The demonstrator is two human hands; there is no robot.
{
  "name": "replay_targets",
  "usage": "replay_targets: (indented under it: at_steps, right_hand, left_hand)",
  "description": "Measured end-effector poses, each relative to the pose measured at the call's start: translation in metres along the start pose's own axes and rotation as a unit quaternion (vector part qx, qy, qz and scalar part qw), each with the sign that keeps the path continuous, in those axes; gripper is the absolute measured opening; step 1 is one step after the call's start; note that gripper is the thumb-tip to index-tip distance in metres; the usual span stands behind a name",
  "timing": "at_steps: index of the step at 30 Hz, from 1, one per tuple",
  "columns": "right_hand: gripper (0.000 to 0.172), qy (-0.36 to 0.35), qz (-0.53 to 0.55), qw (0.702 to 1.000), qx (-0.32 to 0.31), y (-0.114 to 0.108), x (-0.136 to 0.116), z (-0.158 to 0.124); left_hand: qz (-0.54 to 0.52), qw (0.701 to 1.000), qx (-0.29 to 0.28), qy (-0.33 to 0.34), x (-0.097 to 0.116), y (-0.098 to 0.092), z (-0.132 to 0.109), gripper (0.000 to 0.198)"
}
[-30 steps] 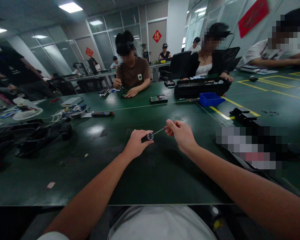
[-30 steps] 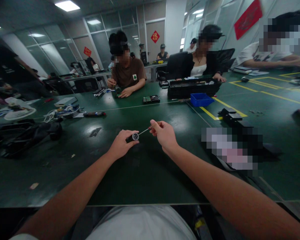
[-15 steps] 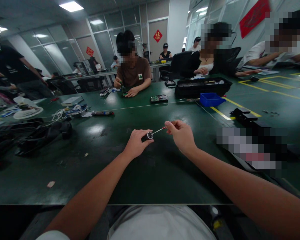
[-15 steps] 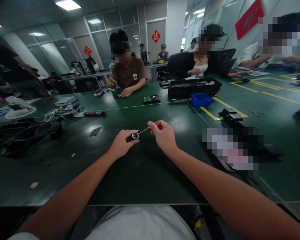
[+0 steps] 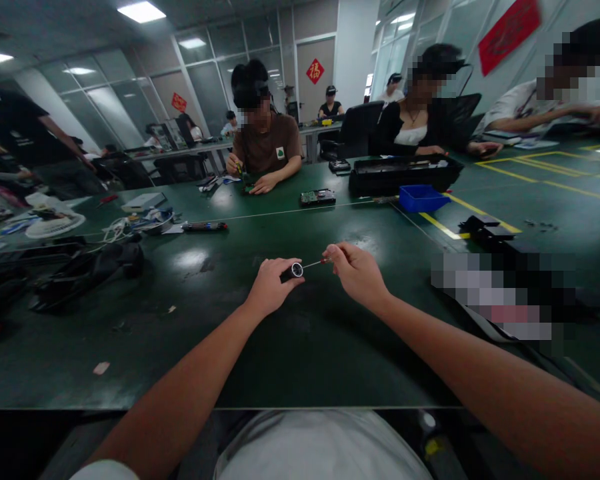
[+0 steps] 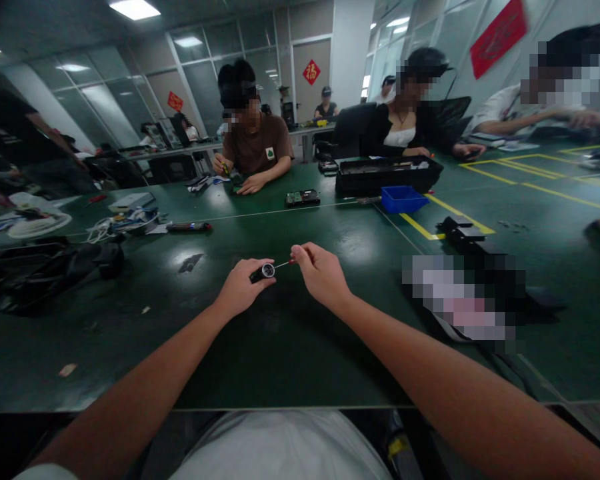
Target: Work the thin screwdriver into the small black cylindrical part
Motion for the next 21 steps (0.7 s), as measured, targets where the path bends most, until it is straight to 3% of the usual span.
replay_targets:
  at_steps: [4, 9, 12, 16, 18, 21]
  right_hand:
    - [0.024, -0.010, 0.037, 0.999, 0.000, 0.002, 0.000, -0.001]
    - [0.031, -0.020, 0.025, 0.999, -0.010, 0.003, 0.000, -0.003]
    - [0.025, -0.005, 0.031, 0.999, 0.015, 0.003, 0.003, -0.002]
    - [0.020, 0.039, 0.122, 0.990, 0.052, 0.007, 0.009, -0.001]
    - [0.021, 0.084, 0.219, 0.969, 0.075, 0.010, 0.016, 0.000]
    - [0.023, 0.218, 0.393, 0.889, 0.084, 0.018, 0.033, 0.000]
  left_hand:
    - [-0.001, 1.000, 0.000, 0.000, 0.001, -0.001, 0.000, 0.038]
    - [-0.002, 1.000, -0.001, -0.002, 0.001, -0.001, 0.000, 0.037]
    - [0.000, 1.000, 0.000, -0.001, 0.001, -0.001, 0.000, 0.038]
    - [0.003, 1.000, 0.012, -0.010, -0.001, -0.001, 0.001, 0.036]
    - [-0.002, 1.000, 0.024, 0.002, -0.001, -0.003, 0.002, 0.035]
    - [-0.006, 0.998, 0.033, 0.050, 0.003, -0.005, 0.001, 0.035]
Point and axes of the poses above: each hand's wrist, its own z-axis towards the middle knuckle, its own y-axis out of the palm, x = y × z, the point moved 4 cm from there along z, towards the middle knuckle, and after that the axes turned 12 degrees about -y, right-handed, at the moved point
